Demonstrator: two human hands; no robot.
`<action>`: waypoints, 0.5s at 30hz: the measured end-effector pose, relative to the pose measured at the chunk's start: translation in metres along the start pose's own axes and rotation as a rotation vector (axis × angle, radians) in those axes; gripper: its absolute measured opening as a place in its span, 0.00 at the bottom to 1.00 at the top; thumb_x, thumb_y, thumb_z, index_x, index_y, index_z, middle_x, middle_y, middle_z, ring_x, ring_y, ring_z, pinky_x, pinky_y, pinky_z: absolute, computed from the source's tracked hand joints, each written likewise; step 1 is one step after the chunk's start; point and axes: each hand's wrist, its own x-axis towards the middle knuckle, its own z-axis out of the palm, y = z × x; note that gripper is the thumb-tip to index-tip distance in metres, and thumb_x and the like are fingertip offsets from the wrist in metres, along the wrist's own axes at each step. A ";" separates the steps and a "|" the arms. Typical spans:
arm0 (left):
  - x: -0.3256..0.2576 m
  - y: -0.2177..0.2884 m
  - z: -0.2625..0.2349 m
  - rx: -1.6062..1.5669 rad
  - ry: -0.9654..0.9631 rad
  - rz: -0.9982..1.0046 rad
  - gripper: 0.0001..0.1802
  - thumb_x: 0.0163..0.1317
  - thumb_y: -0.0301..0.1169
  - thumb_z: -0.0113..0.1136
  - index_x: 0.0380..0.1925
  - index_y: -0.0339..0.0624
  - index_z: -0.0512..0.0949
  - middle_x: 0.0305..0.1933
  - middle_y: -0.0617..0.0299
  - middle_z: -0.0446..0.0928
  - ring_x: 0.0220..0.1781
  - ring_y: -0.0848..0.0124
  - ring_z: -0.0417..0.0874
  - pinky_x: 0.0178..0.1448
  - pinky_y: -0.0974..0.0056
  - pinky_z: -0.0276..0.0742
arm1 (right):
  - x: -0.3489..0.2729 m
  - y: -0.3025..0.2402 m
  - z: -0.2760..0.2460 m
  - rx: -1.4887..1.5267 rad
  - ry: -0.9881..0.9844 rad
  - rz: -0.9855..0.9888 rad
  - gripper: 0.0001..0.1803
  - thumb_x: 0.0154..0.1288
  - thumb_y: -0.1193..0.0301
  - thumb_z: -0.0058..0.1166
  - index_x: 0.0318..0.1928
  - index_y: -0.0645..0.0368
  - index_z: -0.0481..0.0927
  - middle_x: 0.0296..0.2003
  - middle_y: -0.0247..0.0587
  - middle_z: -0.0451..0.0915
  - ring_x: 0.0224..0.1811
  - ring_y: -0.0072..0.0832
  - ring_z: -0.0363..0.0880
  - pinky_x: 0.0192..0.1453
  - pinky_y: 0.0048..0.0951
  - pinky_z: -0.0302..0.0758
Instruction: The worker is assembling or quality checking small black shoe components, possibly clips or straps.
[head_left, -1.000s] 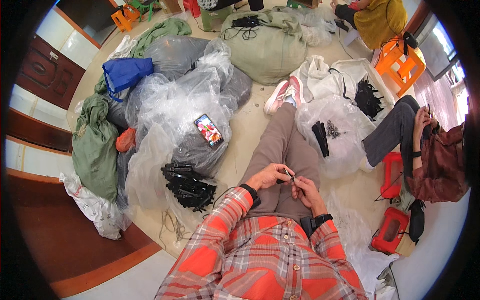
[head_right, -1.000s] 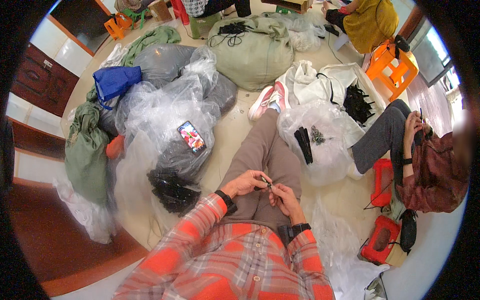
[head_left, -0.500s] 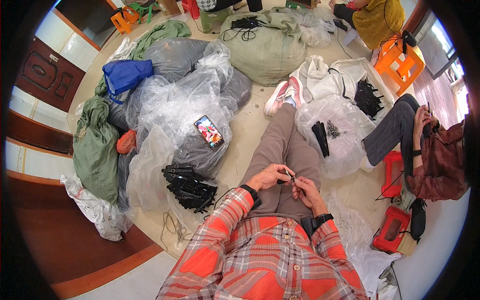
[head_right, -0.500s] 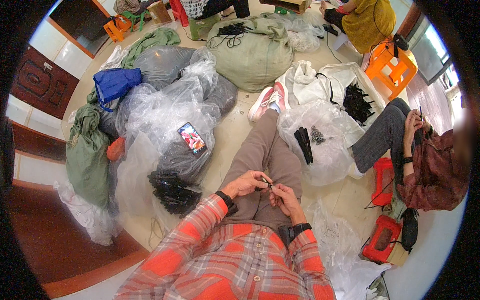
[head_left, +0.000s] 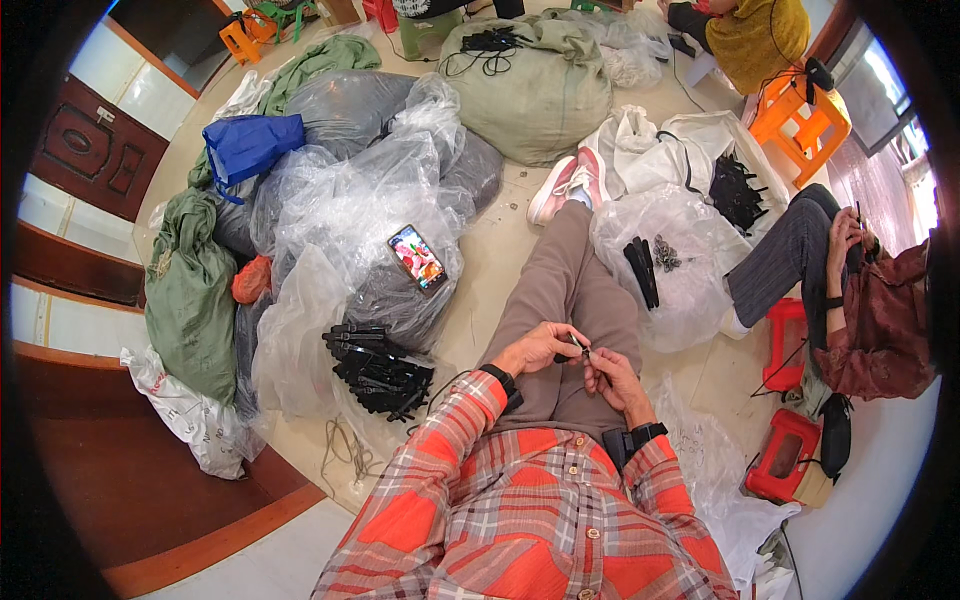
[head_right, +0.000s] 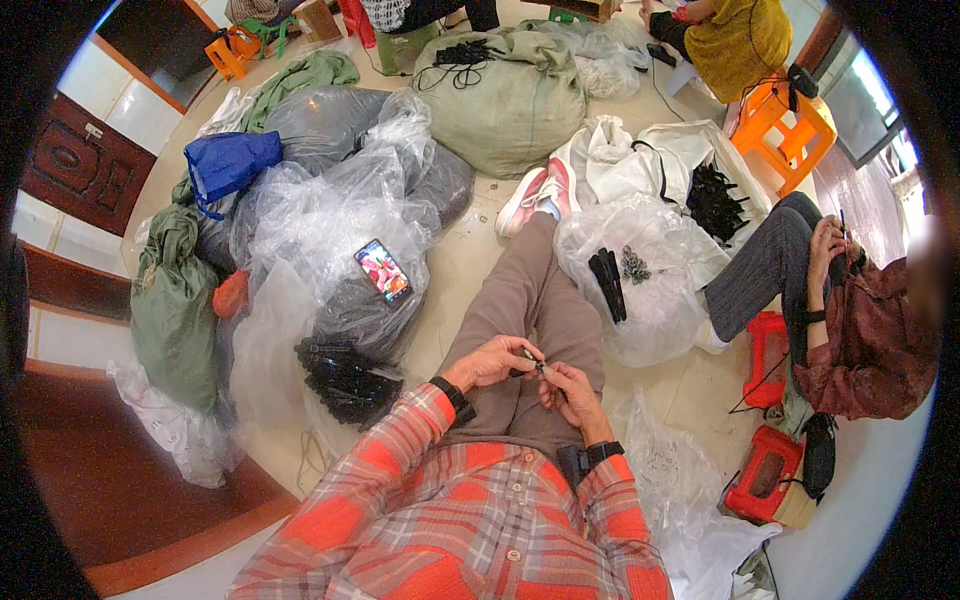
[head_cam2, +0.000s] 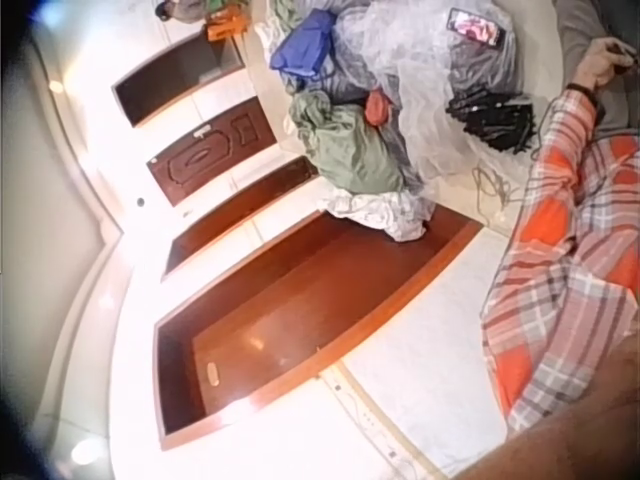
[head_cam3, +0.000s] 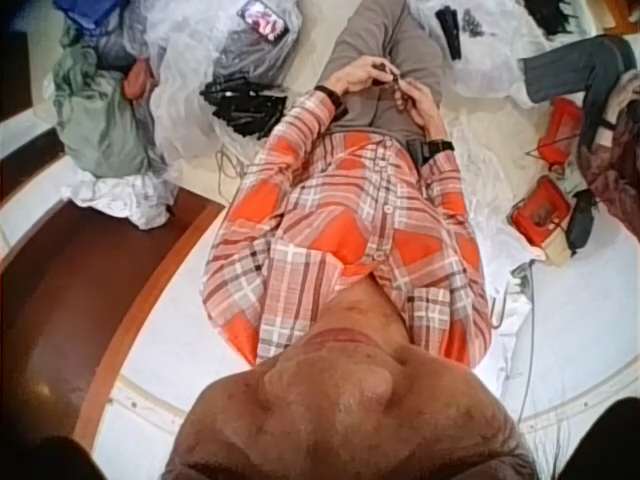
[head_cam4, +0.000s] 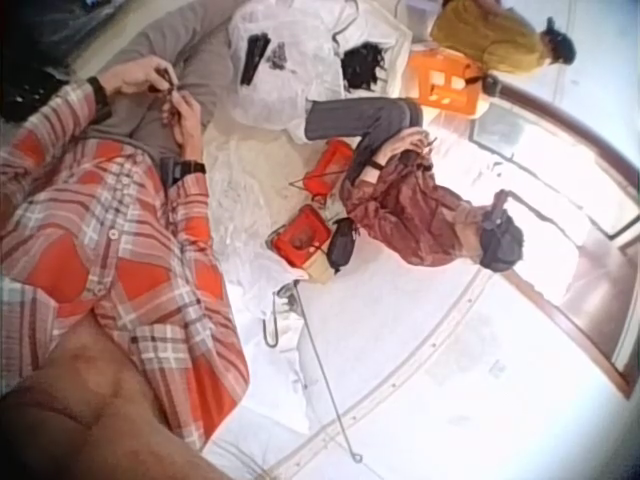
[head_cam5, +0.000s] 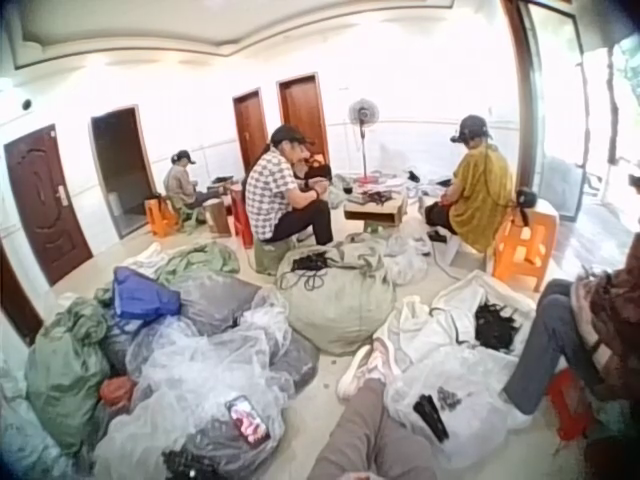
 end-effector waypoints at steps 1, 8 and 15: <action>0.000 0.000 0.001 -0.001 -0.001 -0.001 0.11 0.54 0.21 0.58 0.39 0.34 0.75 0.34 0.58 0.77 0.32 0.71 0.76 0.39 0.69 0.72 | 0.000 0.000 0.000 -0.007 0.004 -0.001 0.08 0.63 0.67 0.51 0.33 0.59 0.73 0.21 0.34 0.75 0.19 0.22 0.72 0.23 0.22 0.69; 0.000 0.000 0.000 0.014 0.006 0.007 0.11 0.53 0.21 0.58 0.39 0.34 0.75 0.33 0.57 0.78 0.32 0.71 0.76 0.39 0.68 0.71 | 0.002 0.002 -0.001 -0.008 -0.007 -0.017 0.08 0.63 0.67 0.51 0.33 0.59 0.73 0.22 0.34 0.75 0.20 0.21 0.72 0.23 0.21 0.69; -0.001 0.002 0.003 0.005 0.007 0.015 0.11 0.53 0.20 0.58 0.38 0.33 0.75 0.32 0.57 0.77 0.32 0.71 0.76 0.38 0.69 0.71 | 0.001 0.002 -0.002 0.003 -0.003 -0.013 0.08 0.63 0.67 0.51 0.33 0.59 0.73 0.21 0.33 0.75 0.19 0.21 0.72 0.23 0.21 0.69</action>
